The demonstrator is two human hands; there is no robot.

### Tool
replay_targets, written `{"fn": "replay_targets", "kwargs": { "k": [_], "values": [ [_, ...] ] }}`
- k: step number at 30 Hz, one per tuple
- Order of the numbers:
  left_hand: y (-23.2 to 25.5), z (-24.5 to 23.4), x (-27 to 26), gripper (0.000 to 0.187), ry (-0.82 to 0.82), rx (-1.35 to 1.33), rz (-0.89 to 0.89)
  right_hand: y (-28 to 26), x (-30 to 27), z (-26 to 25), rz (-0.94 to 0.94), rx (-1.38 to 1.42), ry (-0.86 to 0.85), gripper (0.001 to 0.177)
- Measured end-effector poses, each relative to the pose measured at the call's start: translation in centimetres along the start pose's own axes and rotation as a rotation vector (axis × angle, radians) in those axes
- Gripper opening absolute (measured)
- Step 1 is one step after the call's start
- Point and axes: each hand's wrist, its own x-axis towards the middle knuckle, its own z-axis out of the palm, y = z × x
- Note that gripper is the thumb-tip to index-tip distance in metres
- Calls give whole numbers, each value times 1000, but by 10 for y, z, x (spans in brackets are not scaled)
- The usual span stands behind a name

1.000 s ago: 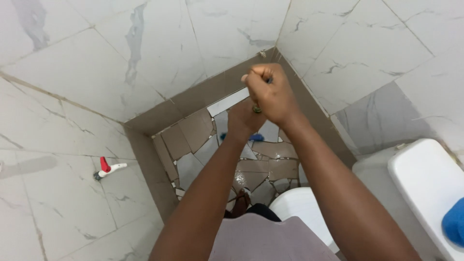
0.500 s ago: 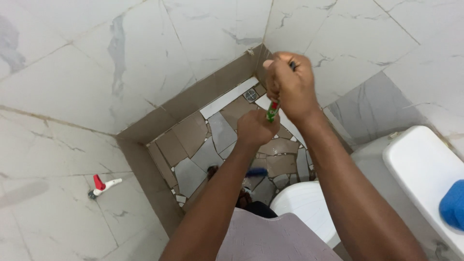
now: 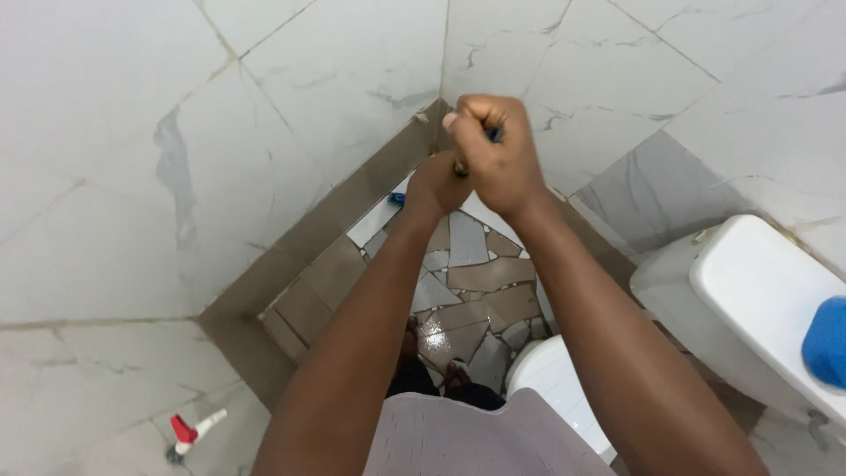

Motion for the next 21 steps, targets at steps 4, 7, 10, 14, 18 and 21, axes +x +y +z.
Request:
{"fn": "replay_targets", "kwargs": {
  "k": [4,7,10,14,18,21],
  "values": [
    [-31,14,15,39,-150,32,-116,27,6,11,75,27,6,41],
    [-49,23,15,41,-110,12,-51,44,12,16,136,-22,30,43],
    [-64,28,16,46,-44,-43,31,47,16,19,197,-40,27,42],
    [-72,11,34,38,-155,-21,254,32,29,23,232,-53,7,43],
    [-57,-7,45,33,-395,-118,469,25,45,20,296,-34,13,43],
    [-35,-19,27,44,-290,-353,643,17,46,19,338,-75,105,43]
  ]
}}
